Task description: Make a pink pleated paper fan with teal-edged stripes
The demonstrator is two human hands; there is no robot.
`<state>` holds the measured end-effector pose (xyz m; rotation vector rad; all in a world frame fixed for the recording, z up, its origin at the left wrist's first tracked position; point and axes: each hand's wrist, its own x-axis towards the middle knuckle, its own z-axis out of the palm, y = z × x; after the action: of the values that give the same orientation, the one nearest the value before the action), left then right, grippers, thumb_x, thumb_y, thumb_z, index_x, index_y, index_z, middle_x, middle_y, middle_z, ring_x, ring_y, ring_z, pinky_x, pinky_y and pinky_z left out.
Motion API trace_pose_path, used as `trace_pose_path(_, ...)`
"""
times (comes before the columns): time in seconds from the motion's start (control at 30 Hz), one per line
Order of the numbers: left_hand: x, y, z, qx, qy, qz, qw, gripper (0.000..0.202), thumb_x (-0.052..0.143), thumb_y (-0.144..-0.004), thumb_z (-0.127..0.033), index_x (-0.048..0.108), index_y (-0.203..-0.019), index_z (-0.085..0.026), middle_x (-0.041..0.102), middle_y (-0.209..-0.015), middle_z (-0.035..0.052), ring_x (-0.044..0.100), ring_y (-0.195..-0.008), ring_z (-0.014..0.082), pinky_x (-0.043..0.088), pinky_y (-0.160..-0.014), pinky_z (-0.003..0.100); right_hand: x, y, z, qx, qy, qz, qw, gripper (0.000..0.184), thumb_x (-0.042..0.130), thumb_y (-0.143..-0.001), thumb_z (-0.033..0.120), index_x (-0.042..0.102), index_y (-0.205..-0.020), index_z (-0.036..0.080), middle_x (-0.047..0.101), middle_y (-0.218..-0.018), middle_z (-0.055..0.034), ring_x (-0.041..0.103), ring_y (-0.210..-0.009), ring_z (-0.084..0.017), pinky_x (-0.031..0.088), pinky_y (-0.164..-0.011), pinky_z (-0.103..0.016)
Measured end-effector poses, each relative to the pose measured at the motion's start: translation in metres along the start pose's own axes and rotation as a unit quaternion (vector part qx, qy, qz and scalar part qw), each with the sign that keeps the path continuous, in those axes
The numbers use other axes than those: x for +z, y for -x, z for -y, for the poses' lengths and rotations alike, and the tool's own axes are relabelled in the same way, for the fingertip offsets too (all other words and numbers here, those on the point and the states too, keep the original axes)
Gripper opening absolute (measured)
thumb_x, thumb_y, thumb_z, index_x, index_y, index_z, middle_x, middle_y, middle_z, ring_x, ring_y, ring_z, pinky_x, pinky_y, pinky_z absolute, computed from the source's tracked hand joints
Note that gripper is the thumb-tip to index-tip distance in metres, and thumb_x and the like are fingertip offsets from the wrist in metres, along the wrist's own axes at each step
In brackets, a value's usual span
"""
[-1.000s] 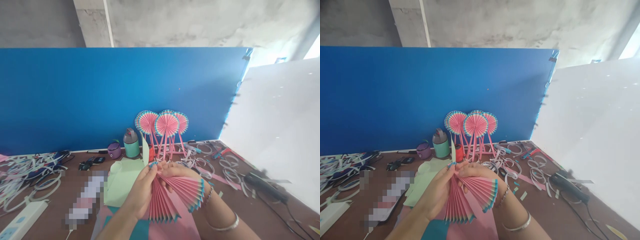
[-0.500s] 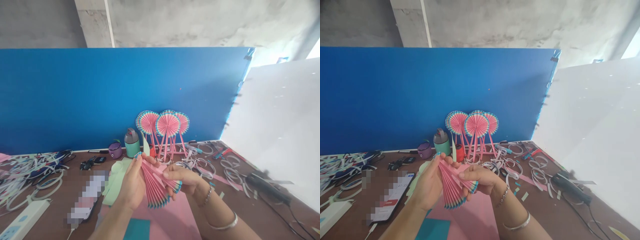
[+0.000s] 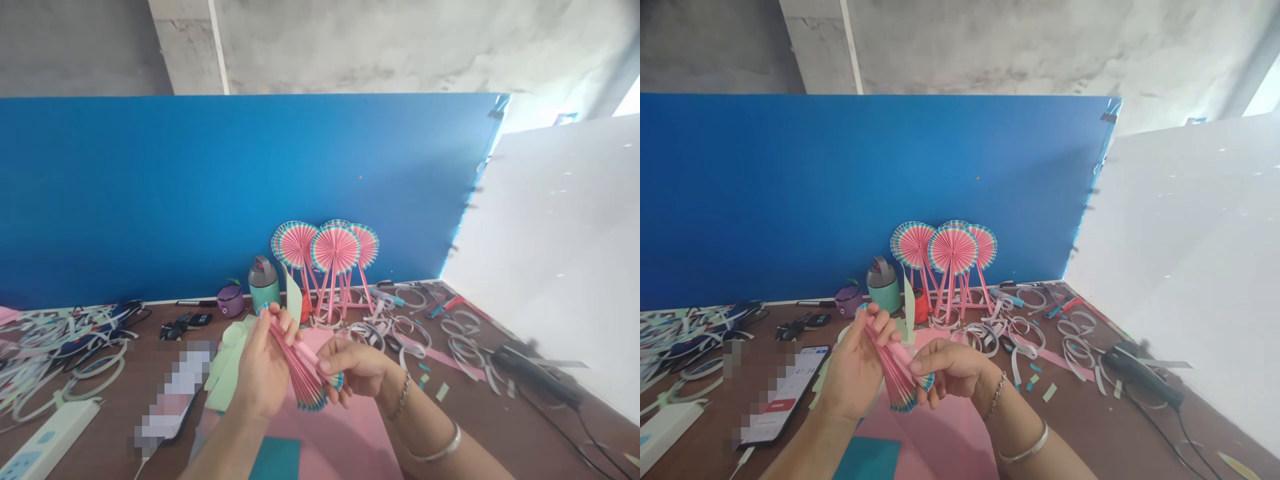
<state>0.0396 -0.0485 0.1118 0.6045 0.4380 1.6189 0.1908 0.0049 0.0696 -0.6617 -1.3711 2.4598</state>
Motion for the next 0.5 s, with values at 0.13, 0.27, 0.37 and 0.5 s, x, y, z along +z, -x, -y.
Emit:
trace_pose_path(0.13,0.0008,0.0001,0.0001,0.005,-0.001,0.0,1.0,0.015,0.046,-0.091,-0.026,0.053,-0.082,-0.018,0.036,-0.063,-0.0048,0.034,-0.052,0.0078,0.041,-0.055,0.022,-0.0001,0.0013,0.0001,0.004,0.014,-0.015,1.0,0.033,0.077,-0.06,0.037,0.059,-0.057,0.01,0.066,-0.047,-0.0035,0.057,-0.031,-0.011,0.035,-0.024,-0.012)
trace_pose_path(0.27,0.0006,0.0003,0.0003,0.007,-0.001,0.009,1.0,0.013,0.049,-0.09,-0.028,0.054,-0.082,-0.018,0.036,-0.062,-0.0051,0.035,-0.051,0.0076,0.04,-0.054,0.021,0.0002,0.0008,-0.0013,-0.005,0.016,0.013,1.0,0.032,0.075,-0.063,0.038,0.059,-0.059,0.01,0.065,-0.046,-0.0031,0.058,-0.032,-0.011,0.039,-0.026,-0.013)
trace_pose_path(0.37,0.0002,0.0009,0.0006,0.003,-0.007,0.011,1.0,0.012,0.053,-0.088,-0.029,0.054,-0.082,-0.018,0.038,-0.062,-0.0055,0.035,-0.05,0.0071,0.039,-0.053,0.021,0.0,-0.0009,-0.0032,0.003,0.012,0.045,0.999,0.033,0.074,-0.063,0.039,0.059,-0.058,0.01,0.065,-0.046,-0.0028,0.054,-0.028,-0.01,0.038,-0.024,-0.014)
trace_pose_path(0.5,-0.001,0.0008,-0.0001,0.016,-0.025,0.018,0.999,0.014,0.053,-0.088,-0.031,0.054,-0.083,-0.019,0.04,-0.061,-0.0057,0.034,-0.048,0.0065,0.037,-0.05,0.02,0.0003,-0.0016,-0.0043,0.019,0.035,0.053,0.998,0.032,0.071,-0.066,0.039,0.06,-0.059,0.01,0.056,-0.034,0.0009,0.043,-0.02,-0.008,0.027,-0.019,-0.013)
